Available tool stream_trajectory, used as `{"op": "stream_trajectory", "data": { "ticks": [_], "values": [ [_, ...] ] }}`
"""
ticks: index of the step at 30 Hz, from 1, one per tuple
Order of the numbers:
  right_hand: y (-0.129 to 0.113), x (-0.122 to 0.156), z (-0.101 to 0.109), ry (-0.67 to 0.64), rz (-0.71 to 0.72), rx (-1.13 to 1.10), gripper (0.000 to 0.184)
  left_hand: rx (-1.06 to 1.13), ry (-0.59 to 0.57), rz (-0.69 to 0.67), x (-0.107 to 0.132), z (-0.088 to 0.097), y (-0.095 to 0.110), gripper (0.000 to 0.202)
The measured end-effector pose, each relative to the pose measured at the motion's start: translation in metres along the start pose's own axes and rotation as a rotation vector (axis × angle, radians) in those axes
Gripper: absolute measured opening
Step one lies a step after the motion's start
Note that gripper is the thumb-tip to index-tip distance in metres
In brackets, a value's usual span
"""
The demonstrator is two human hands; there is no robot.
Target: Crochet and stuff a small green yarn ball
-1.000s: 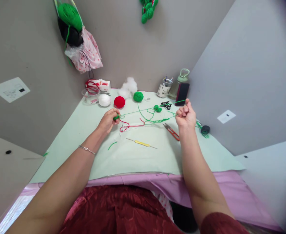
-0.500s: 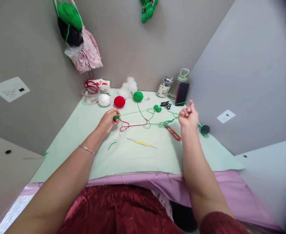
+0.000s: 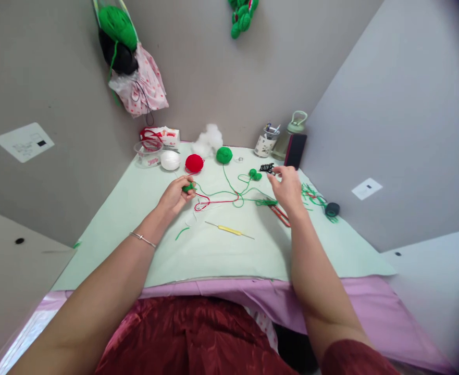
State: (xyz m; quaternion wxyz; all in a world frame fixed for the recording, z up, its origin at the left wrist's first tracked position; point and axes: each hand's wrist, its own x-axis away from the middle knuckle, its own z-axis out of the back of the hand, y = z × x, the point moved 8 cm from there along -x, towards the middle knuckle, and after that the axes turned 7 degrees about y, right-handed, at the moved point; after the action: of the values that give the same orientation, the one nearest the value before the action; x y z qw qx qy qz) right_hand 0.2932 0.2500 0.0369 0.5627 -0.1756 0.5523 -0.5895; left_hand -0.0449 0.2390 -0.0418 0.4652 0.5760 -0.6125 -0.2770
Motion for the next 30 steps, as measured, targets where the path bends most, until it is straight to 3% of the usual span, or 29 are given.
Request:
{"op": "stream_trajectory", "data": {
  "ticks": [4,5,6,7,9,13,17,19,21,24,30],
  "values": [
    [-0.031,0.042,-0.046,-0.451,0.059,0.128,0.024,0.075,0.025,-0.042,0.004,0.0,0.009,0.023],
    [-0.038,0.058,-0.06,-0.614,0.071,0.154,0.028,0.093,0.029,-0.056,0.006,0.0,0.011,0.017],
    [-0.042,0.081,-0.076,-0.88,0.116,0.235,0.028,0.109,0.033,-0.067,0.008,-0.002,0.014,0.011],
    [-0.045,0.098,-0.085,-1.027,0.163,0.316,0.028,0.124,0.035,-0.076,0.011,-0.003,0.015,0.006],
    [-0.049,0.118,-0.095,-1.137,0.236,0.429,0.026,0.146,0.037,-0.084,0.015,-0.007,0.017,0.014],
    [-0.055,0.132,-0.105,-1.168,0.252,0.405,0.011,0.177,0.027,-0.057,0.02,-0.013,0.015,0.022],
    [-0.056,0.129,-0.104,-1.205,0.149,0.218,0.004,0.22,0.015,0.014,0.019,-0.017,0.005,0.01],
    [-0.054,0.122,-0.102,-1.195,0.039,0.062,0.013,0.25,0.019,0.043,0.019,-0.02,0.0,0.006],
    [-0.05,0.11,-0.099,-1.106,-0.095,-0.132,0.026,0.282,0.03,0.069,0.021,-0.023,-0.004,0.02],
    [-0.043,0.095,-0.097,-0.96,-0.173,-0.269,0.033,0.331,0.042,0.11,0.026,-0.03,-0.009,0.03],
    [-0.038,0.085,-0.102,-0.843,-0.292,-0.42,0.042,0.391,0.043,0.188,0.04,-0.043,-0.005,0.034]
  ]
}}
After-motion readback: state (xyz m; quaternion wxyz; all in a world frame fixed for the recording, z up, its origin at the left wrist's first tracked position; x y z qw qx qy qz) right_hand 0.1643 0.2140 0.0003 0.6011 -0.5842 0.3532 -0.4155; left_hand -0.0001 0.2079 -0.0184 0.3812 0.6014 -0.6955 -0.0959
